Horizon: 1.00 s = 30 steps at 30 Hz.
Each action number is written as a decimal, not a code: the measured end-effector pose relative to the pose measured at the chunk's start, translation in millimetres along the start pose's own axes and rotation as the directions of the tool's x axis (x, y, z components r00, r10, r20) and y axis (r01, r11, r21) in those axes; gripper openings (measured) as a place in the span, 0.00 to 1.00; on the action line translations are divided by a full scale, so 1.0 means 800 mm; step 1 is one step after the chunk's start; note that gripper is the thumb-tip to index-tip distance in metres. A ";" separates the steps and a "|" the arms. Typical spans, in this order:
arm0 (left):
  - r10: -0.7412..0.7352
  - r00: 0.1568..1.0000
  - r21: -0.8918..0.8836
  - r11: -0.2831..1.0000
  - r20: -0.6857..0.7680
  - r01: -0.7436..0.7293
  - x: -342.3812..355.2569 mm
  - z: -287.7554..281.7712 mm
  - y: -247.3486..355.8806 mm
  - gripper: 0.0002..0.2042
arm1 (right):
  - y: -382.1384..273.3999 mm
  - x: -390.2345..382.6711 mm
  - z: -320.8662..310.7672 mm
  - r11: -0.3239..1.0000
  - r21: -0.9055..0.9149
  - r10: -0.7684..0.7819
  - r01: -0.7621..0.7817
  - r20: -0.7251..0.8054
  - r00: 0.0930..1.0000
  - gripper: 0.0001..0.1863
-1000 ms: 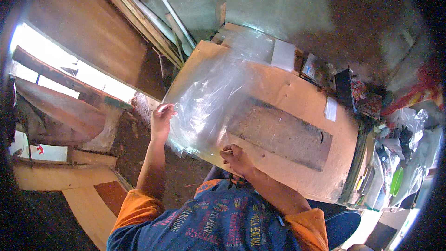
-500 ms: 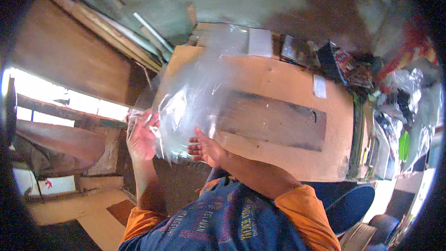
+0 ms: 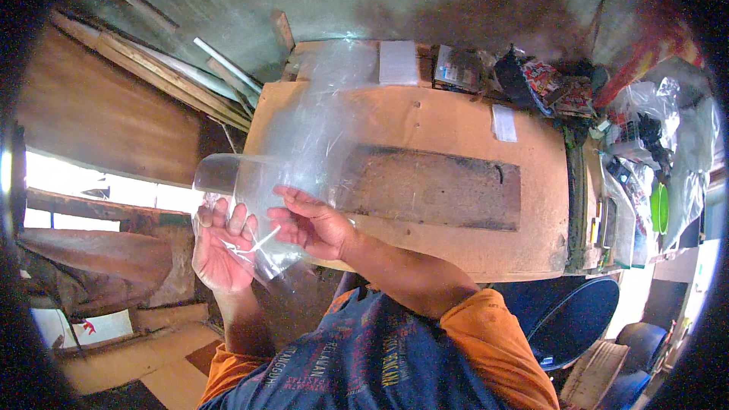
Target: The person applies a transparent plastic film over a rectangular wooden board on a workbench. They smooth the film with their hands, peel and reposition sections to remove wrinkles, and press the edges to adhere the film to the board surface.
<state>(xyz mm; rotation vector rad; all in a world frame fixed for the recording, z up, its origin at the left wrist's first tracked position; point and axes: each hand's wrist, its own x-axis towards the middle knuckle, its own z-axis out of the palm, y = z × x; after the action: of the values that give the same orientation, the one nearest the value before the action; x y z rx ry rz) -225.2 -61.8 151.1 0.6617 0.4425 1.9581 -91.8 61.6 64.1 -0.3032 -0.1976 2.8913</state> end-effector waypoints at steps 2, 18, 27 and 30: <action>0.016 1.000 0.018 1.000 0.003 -0.016 -0.004 0.009 -0.004 0.18 | -0.030 -0.021 0.005 0.989 -0.079 -0.127 0.128 0.024 0.992 0.33; -0.313 0.676 0.373 0.645 -0.668 0.667 -0.095 -0.103 -0.198 0.12 | -0.138 -0.159 -0.168 0.544 -0.838 -0.692 0.032 -0.427 0.583 0.36; 0.088 0.961 0.885 -0.375 -0.262 0.276 -0.077 -0.123 -0.158 0.17 | -0.157 -0.158 -0.192 0.304 -0.873 -0.793 -0.381 -0.453 0.408 0.43; 0.085 0.947 0.758 -0.578 -0.310 0.300 -0.073 -0.152 -0.150 0.27 | -0.163 -0.165 -0.223 0.030 -0.874 -0.911 -0.486 -0.224 0.347 0.46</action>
<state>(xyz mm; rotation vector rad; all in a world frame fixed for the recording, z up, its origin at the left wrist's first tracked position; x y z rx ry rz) -195.4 -62.9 -26.8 1.3464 2.6634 0.5149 100.7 175.2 -63.3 -1.7293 -1.7731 0.9736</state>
